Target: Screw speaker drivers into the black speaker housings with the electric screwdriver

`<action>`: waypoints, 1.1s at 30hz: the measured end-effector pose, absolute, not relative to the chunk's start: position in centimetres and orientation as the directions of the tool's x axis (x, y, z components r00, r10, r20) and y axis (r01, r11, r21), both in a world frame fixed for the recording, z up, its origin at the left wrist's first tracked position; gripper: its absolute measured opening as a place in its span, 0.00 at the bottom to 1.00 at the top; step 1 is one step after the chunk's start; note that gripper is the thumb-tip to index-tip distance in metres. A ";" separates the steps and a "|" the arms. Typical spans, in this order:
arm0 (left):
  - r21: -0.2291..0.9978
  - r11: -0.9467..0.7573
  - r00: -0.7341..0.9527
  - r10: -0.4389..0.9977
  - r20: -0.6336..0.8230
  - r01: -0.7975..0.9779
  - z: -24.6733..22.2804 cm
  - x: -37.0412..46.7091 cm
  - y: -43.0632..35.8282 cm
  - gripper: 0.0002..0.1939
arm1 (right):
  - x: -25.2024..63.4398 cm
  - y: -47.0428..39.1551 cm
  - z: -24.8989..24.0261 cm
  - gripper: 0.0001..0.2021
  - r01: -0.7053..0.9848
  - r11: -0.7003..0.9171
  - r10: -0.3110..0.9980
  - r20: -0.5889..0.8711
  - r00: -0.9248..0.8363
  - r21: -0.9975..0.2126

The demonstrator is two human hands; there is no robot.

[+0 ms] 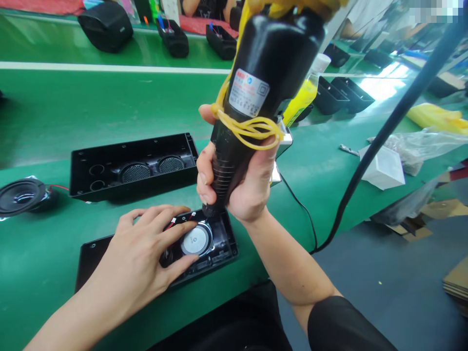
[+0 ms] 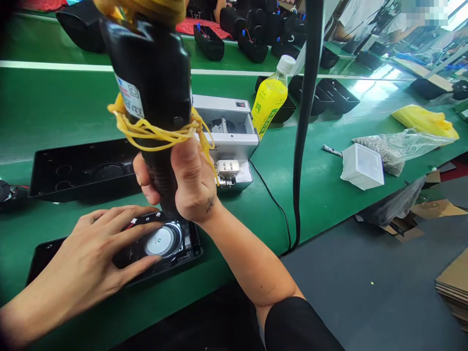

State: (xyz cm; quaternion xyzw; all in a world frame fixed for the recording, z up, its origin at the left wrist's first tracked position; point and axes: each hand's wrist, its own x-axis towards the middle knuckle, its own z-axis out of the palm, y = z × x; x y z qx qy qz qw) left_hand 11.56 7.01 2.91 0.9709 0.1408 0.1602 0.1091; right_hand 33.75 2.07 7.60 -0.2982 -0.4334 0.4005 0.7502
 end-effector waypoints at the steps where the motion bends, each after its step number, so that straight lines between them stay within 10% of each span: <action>1: 0.255 -0.936 0.910 0.310 0.276 0.242 2.9 11.6 7.0 0.17 | 33.8 2.2 7.4 0.32 -0.349 0.505 0.859 0.418 0.297 -0.789; 33: 0.251 -0.933 0.920 0.318 0.231 0.259 2.1 11.6 7.5 0.20 | 32.6 2.2 3.7 0.29 -0.440 0.440 0.880 0.473 0.040 -0.783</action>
